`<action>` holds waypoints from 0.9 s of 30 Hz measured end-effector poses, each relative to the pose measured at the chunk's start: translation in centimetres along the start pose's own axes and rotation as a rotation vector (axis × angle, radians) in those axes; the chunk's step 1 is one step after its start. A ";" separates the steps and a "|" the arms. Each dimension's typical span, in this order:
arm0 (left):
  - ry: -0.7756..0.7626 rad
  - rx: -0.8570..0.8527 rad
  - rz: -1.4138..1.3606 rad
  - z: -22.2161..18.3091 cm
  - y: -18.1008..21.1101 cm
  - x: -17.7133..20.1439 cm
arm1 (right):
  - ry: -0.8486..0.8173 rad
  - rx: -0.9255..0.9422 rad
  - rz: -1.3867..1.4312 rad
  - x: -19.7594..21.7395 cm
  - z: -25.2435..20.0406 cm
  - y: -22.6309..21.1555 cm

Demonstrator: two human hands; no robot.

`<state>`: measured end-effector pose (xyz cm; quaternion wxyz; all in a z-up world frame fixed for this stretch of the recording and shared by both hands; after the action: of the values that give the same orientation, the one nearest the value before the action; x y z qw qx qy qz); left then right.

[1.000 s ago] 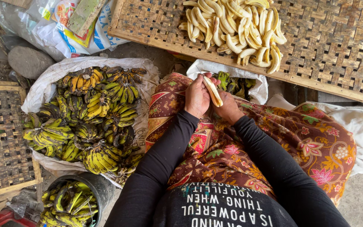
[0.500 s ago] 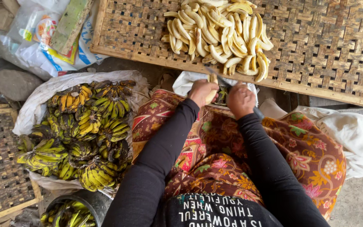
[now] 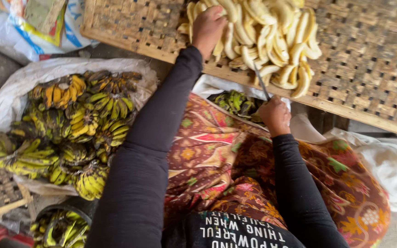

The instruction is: The person peels green bananas by hand and with a knife, placing the peeled fruit onto a wooden tray and the skins into a white bag.

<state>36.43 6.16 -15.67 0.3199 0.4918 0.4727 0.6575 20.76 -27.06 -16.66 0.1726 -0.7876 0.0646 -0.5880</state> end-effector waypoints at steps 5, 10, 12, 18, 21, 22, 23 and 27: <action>-0.133 0.589 0.151 -10.8 -14.3 15.0 | -0.016 -0.009 -0.132 -2.5 0.6 2.2; -0.231 0.546 0.901 -29.1 -26.7 21.0 | 0.012 0.152 -0.231 -3.6 0.1 1.3; 0.154 0.730 0.588 -34.7 -28.5 22.3 | 0.002 0.211 -0.269 -4.1 -0.4 0.5; 0.472 0.762 0.819 -36.9 -29.3 24.7 | 0.002 0.324 -0.163 -5.8 -0.9 -0.9; 0.435 0.787 1.024 -32.6 -29.3 27.1 | 0.061 0.372 -0.217 -5.9 -1.0 -1.7; 0.419 0.763 1.063 -31.3 -29.3 28.0 | 0.054 0.374 -0.193 -5.9 -1.1 -1.7; 0.403 0.738 1.102 -30.0 -29.5 29.0 | 0.048 0.376 -0.168 -5.8 -1.1 -1.6; 0.431 0.821 1.177 -25.4 -29.9 33.7 | -0.021 0.378 -0.162 -5.8 -0.8 -0.9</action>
<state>0.51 38.59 -33.86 -0.3938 0.6034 0.3912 0.5725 18.22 -24.59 -21.36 0.2702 -0.7499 -0.1121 -0.5934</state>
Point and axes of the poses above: each hand's wrist, its own z-axis towards the middle knuckle, its own x-axis out of the back of the hand, y = z × x, the point moved 3 cm from there along z, towards the middle knuckle, and after that the axes turned 11 degrees about x, right-handed, at the moved point
